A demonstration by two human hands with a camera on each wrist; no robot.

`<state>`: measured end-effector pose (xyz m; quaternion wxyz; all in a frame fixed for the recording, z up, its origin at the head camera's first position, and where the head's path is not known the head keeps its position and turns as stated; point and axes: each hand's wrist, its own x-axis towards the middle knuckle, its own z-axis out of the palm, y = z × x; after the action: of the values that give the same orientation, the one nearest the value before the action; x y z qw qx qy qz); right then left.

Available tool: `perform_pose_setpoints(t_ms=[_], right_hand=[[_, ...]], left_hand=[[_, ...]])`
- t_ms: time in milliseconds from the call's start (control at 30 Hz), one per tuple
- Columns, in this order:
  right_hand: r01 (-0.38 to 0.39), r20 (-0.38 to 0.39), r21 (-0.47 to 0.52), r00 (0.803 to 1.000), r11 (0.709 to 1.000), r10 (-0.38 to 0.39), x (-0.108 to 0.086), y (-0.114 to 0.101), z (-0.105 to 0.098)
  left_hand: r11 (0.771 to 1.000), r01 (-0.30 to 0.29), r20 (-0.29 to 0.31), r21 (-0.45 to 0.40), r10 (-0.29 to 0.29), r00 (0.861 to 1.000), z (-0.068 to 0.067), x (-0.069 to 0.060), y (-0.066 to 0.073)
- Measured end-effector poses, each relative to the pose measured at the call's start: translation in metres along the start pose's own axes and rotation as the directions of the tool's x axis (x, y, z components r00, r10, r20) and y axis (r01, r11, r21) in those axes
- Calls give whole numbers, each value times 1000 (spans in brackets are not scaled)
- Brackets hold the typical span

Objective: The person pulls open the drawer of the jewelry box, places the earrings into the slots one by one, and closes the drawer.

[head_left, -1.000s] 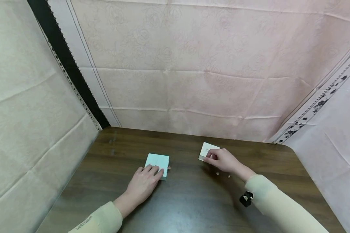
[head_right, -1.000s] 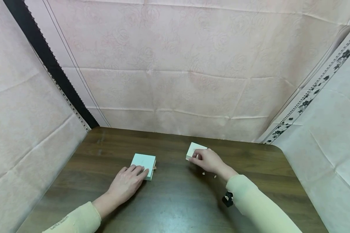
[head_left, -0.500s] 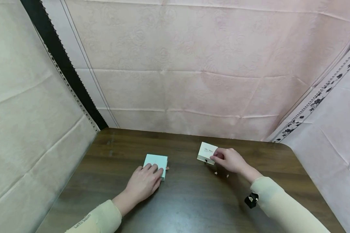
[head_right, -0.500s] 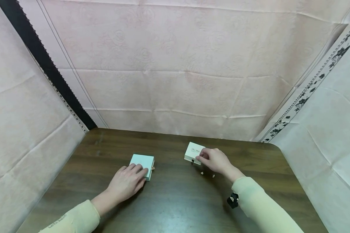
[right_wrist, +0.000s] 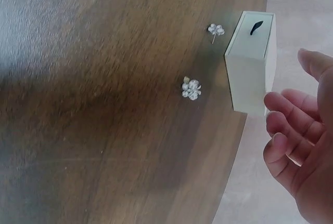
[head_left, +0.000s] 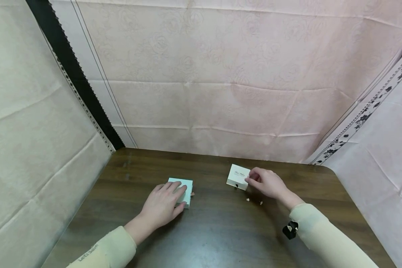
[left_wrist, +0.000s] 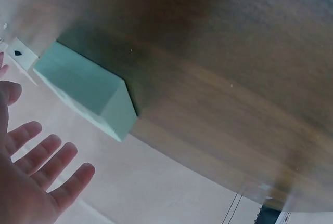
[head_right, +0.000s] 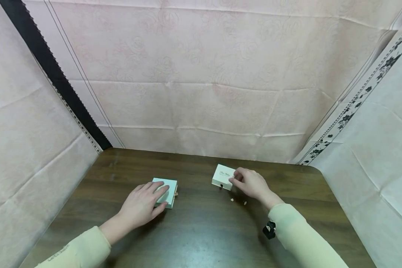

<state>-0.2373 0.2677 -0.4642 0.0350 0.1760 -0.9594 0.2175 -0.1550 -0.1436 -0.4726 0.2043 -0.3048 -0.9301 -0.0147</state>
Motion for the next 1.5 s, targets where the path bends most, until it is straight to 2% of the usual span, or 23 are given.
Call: perform_pose_setpoints(t_ms=[300, 500, 800, 1133, 1500], right_hand=[[-28, -27, -41, 999, 999, 26, -2, 8, 1], [-31, -33, -91, 999, 995, 28, -2, 7, 4], [-29, 17, -164, 999, 986, 33, 6, 3, 11], [8, 29, -173, 1000, 985, -3, 9, -2, 17], [57, 43, -175, 998, 983, -50, 13, 2, 20]], left_hand=[[999, 4, 3, -39, -4, 1000, -5, 5, 5], [999, 5, 25, -45, -4, 1000, -7, 9, 11], [992, 48, 51, -118, -42, 998, -7, 12, 23], [982, 44, 34, -184, -38, 999, -9, 14, 41], [973, 62, 61, -223, -50, 997, -7, 12, 47]])
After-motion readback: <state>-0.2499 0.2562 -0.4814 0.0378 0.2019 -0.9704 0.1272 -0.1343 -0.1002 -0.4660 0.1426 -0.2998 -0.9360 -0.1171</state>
